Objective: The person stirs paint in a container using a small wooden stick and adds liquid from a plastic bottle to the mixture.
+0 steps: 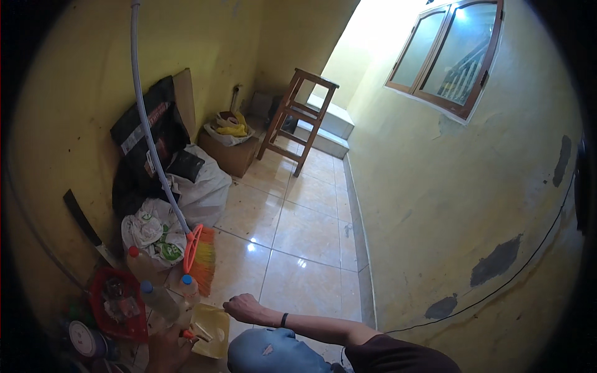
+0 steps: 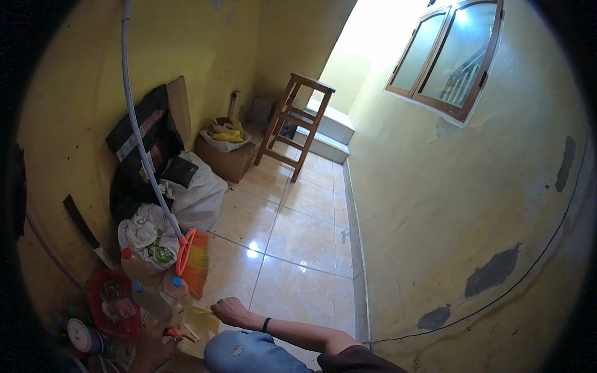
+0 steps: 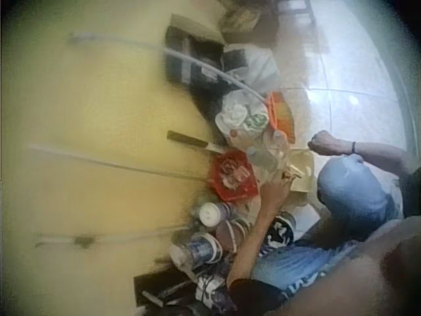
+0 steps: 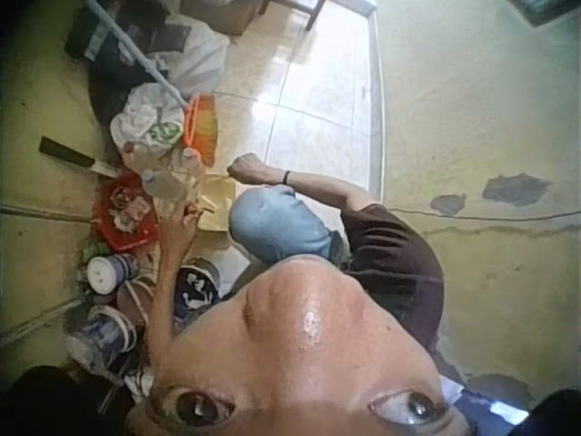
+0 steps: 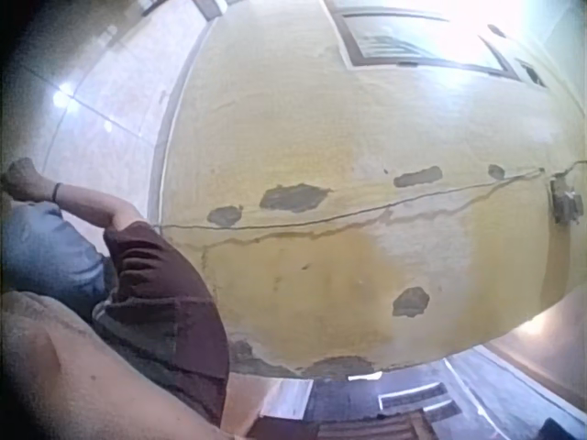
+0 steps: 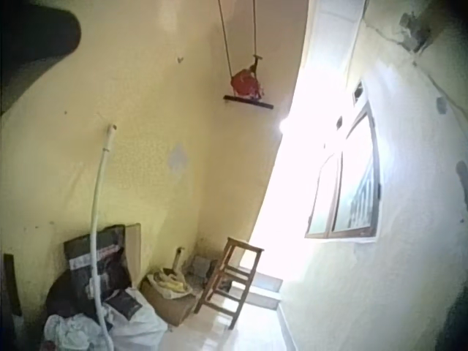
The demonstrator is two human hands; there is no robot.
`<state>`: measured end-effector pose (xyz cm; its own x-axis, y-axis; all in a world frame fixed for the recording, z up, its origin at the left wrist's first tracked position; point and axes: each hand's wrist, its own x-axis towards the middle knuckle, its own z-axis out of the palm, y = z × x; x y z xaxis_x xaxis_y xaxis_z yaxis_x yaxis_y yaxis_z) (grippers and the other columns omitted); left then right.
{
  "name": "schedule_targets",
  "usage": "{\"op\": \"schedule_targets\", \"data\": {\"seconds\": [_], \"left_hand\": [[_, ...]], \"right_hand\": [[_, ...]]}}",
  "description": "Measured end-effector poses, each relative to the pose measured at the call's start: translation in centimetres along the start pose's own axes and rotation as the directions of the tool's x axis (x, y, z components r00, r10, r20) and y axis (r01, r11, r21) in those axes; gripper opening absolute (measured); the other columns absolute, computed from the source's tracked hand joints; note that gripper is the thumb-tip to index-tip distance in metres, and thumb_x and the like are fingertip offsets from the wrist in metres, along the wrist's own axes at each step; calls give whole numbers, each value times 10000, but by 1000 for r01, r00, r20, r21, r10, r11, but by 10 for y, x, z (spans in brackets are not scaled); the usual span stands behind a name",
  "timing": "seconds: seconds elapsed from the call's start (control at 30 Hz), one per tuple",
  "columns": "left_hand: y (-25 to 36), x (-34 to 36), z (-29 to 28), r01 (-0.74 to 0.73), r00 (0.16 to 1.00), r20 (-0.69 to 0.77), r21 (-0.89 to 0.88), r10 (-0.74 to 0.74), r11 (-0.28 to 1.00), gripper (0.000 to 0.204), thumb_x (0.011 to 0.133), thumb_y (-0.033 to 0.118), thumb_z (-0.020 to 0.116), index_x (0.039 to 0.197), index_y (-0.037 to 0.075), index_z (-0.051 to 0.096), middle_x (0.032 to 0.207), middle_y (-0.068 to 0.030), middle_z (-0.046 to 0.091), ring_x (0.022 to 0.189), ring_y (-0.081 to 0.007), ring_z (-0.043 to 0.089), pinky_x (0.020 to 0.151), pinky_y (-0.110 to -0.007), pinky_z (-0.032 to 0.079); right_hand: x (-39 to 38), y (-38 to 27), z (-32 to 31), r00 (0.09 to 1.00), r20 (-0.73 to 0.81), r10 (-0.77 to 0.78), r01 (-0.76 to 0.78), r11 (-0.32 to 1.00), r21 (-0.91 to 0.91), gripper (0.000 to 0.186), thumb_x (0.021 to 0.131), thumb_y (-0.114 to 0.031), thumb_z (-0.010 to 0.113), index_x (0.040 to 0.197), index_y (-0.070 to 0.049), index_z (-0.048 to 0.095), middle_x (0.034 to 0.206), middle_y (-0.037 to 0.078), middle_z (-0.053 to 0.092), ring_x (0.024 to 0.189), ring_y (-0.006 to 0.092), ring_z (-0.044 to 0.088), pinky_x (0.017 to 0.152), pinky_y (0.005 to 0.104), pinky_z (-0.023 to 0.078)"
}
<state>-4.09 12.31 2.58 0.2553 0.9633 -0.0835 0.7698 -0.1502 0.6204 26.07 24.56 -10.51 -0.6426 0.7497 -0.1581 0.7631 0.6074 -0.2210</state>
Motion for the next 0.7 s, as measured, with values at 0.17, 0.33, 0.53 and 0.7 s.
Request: {"op": "schedule_targets", "data": {"seconds": [0.17,0.33,0.53,0.7], "left_hand": [[-7,-4,7,-27,984,-175,25,31,999,324,814,198,851,1089,67,742,948,-142,763,928,-317,762,784,-442,583],[6,3,7,-22,984,-180,-124,-1,992,280,836,113,838,1065,40,695,987,-147,763,938,-320,766,785,-426,575],[7,2,10,35,981,-187,-47,-44,998,281,854,150,837,1073,52,690,965,-171,747,930,-382,743,771,-446,562],[15,7,12,70,978,-193,-63,-81,996,317,861,164,833,1126,60,695,954,-186,739,912,-366,741,772,-438,563]], "right_hand": [[-7,-18,40,994,82,-75,75,997,5,189,977,-248,641,968,-82,731,878,172,740,834,421,733,686,543,570],[-34,-21,17,994,80,-70,56,986,160,166,958,-268,662,983,-141,766,883,130,741,835,388,731,699,527,581],[-7,28,29,998,-28,62,-59,993,104,165,922,-208,642,991,-167,785,879,143,761,785,389,728,684,522,579],[-20,15,29,996,-81,24,-14,992,128,177,957,-241,658,1043,-151,784,935,140,758,854,383,730,729,512,588]]}}
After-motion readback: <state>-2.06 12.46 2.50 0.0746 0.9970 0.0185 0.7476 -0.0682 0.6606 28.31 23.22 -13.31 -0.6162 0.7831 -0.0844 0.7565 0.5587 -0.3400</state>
